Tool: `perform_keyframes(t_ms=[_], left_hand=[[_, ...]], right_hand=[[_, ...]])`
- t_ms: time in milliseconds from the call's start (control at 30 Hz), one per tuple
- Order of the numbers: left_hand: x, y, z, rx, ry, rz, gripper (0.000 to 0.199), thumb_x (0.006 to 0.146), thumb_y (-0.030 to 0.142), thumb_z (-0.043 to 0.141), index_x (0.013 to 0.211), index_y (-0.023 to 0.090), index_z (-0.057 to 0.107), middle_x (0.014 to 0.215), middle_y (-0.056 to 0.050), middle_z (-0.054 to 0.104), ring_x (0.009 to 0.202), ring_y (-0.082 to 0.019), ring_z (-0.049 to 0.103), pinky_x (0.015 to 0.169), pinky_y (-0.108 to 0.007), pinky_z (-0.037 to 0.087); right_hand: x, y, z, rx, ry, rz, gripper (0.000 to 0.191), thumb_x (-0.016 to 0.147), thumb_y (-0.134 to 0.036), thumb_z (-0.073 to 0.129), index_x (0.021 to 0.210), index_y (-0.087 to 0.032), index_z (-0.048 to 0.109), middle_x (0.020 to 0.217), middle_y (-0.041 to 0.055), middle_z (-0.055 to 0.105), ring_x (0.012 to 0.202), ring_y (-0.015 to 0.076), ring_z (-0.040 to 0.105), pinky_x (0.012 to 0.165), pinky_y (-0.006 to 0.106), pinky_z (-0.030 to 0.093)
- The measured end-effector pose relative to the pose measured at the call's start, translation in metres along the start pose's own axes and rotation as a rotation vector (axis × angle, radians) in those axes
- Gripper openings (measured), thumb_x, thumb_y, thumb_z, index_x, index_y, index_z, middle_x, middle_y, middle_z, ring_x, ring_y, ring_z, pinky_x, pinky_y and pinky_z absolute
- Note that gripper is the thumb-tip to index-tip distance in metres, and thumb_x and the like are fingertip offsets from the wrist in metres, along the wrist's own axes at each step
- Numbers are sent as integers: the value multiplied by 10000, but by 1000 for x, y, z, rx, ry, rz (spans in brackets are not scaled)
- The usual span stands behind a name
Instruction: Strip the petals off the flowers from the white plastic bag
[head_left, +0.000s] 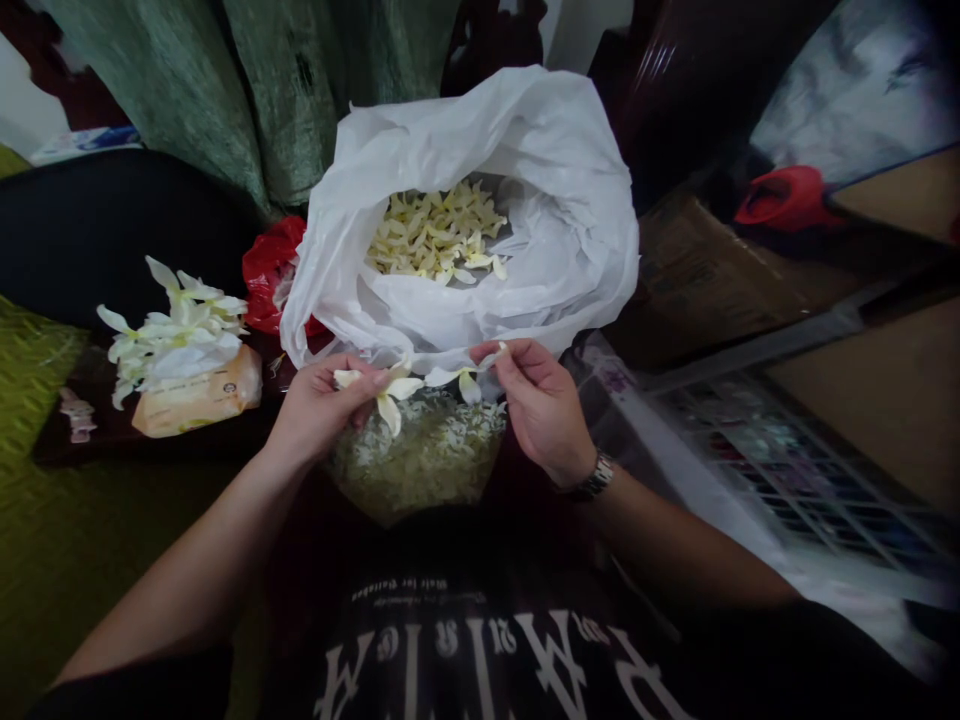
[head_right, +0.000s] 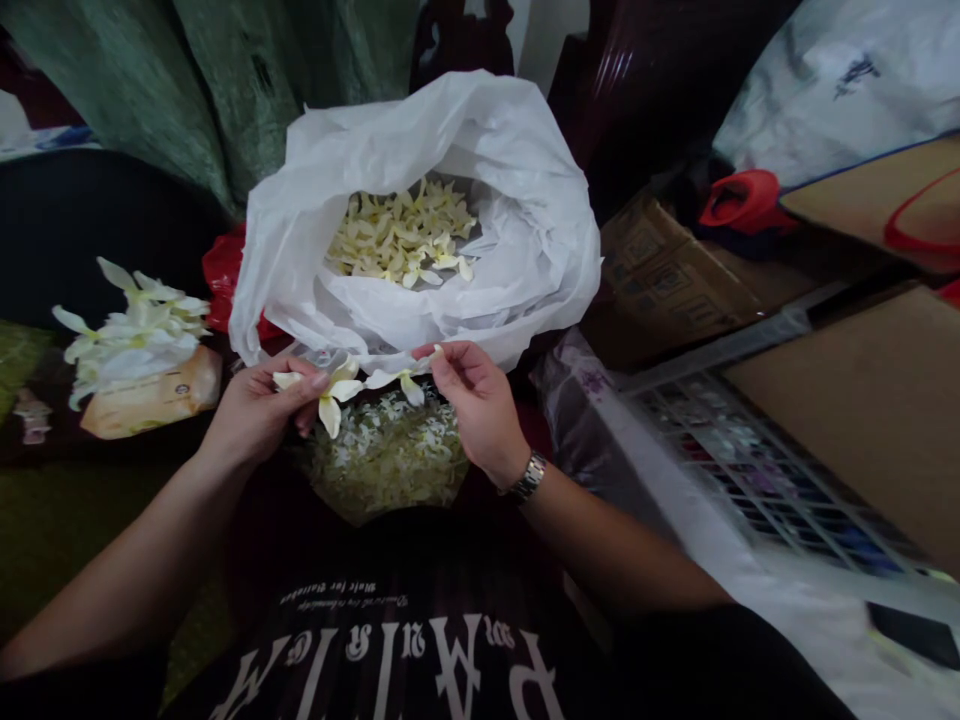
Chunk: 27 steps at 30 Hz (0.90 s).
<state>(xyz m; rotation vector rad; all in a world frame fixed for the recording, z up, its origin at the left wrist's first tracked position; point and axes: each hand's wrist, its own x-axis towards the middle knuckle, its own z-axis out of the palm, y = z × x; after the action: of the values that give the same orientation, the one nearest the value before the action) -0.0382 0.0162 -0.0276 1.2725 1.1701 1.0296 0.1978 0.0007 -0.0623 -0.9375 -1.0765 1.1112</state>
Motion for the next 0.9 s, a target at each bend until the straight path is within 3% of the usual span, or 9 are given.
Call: perform_keyframes(t_ms=[100,267,367,467,533,600,700,800,900], left_hand=[[-7,-6,-8,4,13,-50,261,737,391,857,741,190,690,444,49,543,382,-79,444,411,-198,348],[-17,-15,-14,-66,73,-93,268,722,379,864,732,183,681,483,43,583,400,-78,472,432,-198,384],[-22,-18,-12,-109,9,-201,284,701,368,877,750,180,670,482,40,593,405,-85,496,450,-199,400],[-26,-21,-4,-176,-79,-301,285,700,362,873,767,174,668,491,35,602,427,-88,520,483,-201,414],[-28,-24,3,-199,-136,-310,265,713,346,862,799,166,687,531,25,624,466,-87,538,519,-203,426],[-29,-27,10,-178,-189,-282,255,744,336,842,885,168,712,564,23,635,500,-86,545,548,-205,429],[-30,-31,20,-108,-204,-216,259,789,347,812,958,175,717,570,35,616,521,-86,533,569,-209,421],[-30,-32,27,-68,-142,-147,251,771,374,820,861,161,719,610,27,616,533,-88,527,561,-217,417],[-30,-34,30,-14,-79,-112,285,750,409,829,810,156,713,613,21,610,523,-88,517,530,-213,396]], right_hand=[[-5,1,-12,-32,-47,57,226,905,-459,693,877,-245,626,928,23,746,876,178,676,839,346,544],[-11,9,-29,6,75,96,263,886,-486,705,857,-244,605,828,0,732,768,158,672,755,316,553],[-14,10,-32,-195,-65,162,246,852,-457,741,899,-226,670,816,21,739,760,178,684,747,333,567],[-21,8,-24,-375,-212,132,344,863,-429,728,1136,-222,697,1076,91,760,987,231,702,879,389,571],[-26,6,-14,-396,-256,72,453,872,-424,720,1279,-241,644,1240,108,716,1116,243,669,983,421,540],[-29,6,-3,-350,-327,82,515,851,-433,746,1315,-251,618,1235,100,712,1073,231,680,972,415,548],[-32,11,9,-266,-357,168,377,835,-447,760,1139,-235,694,1009,55,746,862,190,695,819,352,582],[-32,18,14,-177,-276,227,247,849,-457,742,906,-218,712,832,17,728,751,163,669,744,312,569],[-34,22,13,-104,-242,261,248,826,-452,768,888,-219,708,801,3,724,729,156,662,733,301,559]])
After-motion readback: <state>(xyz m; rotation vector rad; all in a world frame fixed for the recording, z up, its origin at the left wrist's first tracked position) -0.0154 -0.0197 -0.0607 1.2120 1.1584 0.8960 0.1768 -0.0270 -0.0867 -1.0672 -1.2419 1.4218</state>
